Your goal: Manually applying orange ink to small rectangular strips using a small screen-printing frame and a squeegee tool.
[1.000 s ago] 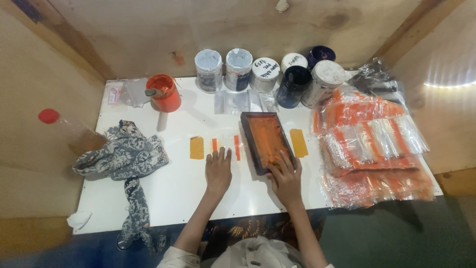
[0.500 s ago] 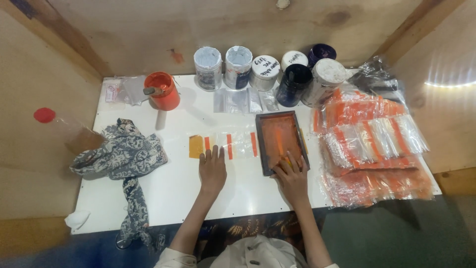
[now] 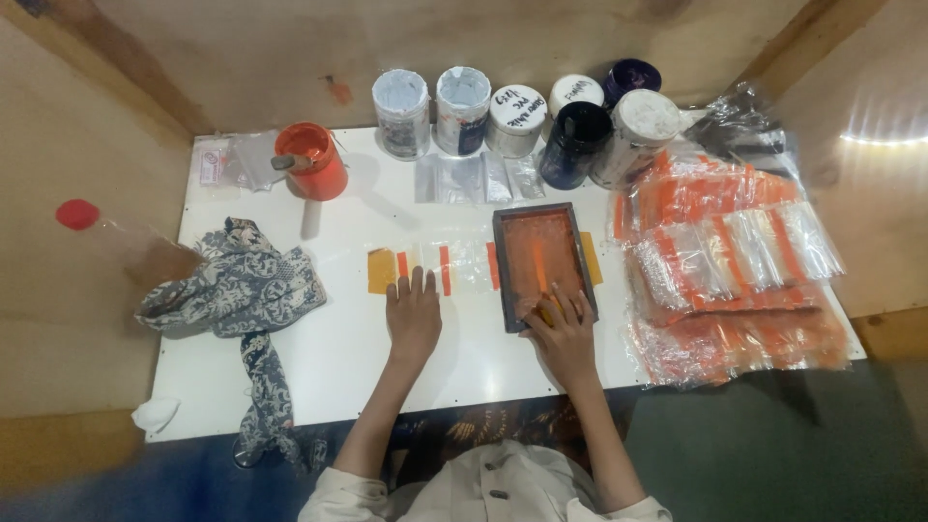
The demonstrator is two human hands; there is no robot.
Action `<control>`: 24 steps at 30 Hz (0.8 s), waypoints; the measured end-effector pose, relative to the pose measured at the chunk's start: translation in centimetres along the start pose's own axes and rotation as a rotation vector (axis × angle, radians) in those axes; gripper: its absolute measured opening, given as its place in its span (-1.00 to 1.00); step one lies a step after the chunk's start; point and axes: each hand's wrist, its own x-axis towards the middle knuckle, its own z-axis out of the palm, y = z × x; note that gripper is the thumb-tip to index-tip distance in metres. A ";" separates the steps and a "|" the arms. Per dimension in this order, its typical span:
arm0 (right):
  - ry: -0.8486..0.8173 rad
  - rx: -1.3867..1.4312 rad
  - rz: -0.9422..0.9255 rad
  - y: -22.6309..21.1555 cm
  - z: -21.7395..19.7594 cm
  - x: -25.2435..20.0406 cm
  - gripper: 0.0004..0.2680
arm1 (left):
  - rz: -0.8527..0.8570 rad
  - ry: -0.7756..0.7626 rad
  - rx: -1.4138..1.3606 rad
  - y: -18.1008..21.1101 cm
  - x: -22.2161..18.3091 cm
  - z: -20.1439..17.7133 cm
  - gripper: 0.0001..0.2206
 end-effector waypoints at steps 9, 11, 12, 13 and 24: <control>-0.035 0.047 0.015 -0.1 -0.9 0.6 -0.86 | -0.011 0.009 -0.004 0.3 0.3 -0.2 -0.63; -0.038 0.051 0.027 -0.2 -1.0 0.7 -0.86 | -0.008 0.010 0.001 0.2 0.3 -0.2 -0.63; -0.041 0.057 0.036 -0.3 -1.0 0.7 -0.86 | -0.008 0.012 0.006 0.2 0.4 -0.2 -0.63; -0.041 0.056 0.037 -0.2 -0.8 0.6 -0.86 | -0.007 0.012 0.006 0.3 0.4 -0.2 -0.63; -0.108 0.072 0.144 2.1 -2.9 0.2 -0.65 | 0.095 -0.095 -0.241 2.6 0.1 -5.0 -0.47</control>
